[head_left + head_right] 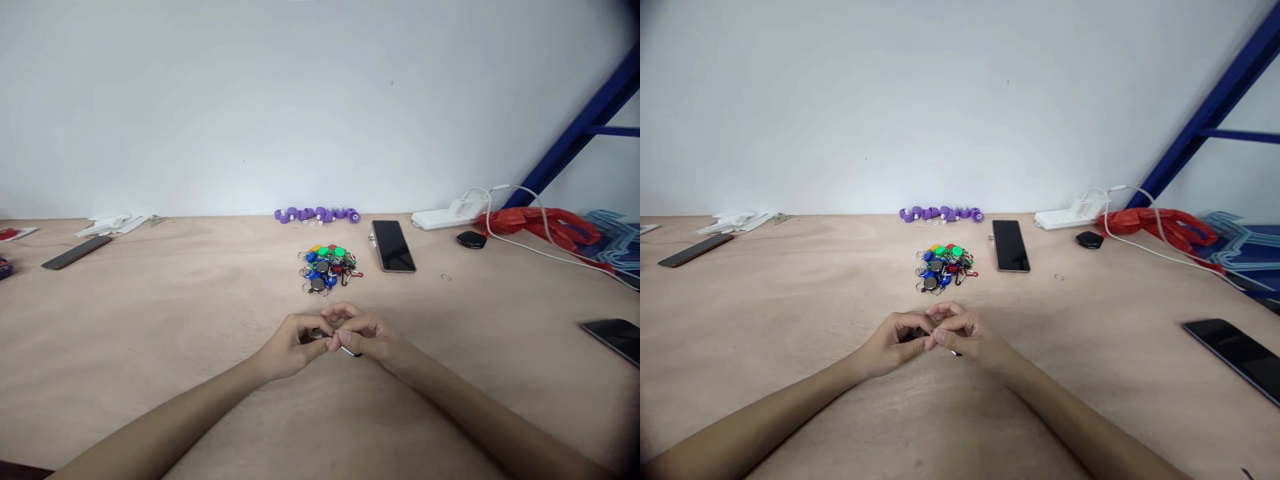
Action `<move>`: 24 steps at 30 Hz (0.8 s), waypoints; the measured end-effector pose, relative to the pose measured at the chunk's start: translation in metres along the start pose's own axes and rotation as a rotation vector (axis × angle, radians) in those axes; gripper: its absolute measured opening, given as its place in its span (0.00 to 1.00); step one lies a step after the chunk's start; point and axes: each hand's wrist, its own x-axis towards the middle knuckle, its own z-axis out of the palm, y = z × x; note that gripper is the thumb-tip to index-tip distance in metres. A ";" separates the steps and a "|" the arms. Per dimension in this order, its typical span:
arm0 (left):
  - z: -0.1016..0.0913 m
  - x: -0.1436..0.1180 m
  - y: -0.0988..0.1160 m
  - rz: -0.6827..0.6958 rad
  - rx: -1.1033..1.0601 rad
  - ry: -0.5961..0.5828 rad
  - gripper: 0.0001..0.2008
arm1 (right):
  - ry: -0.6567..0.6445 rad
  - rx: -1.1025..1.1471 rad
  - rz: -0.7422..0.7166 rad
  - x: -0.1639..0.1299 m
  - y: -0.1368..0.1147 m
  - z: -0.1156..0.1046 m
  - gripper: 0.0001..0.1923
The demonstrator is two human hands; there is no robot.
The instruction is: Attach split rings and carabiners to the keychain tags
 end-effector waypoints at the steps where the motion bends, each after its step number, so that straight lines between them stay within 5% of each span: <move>1: 0.000 0.000 0.000 -0.008 -0.004 0.004 0.18 | 0.006 0.014 -0.005 0.000 0.001 0.001 0.18; 14: -0.006 0.003 0.008 -0.033 -0.135 -0.044 0.18 | 0.016 -0.217 -0.190 -0.002 0.006 0.006 0.18; 24: -0.009 0.003 0.002 -0.050 -0.145 0.006 0.19 | 0.104 -1.116 -0.549 -0.004 0.007 0.001 0.27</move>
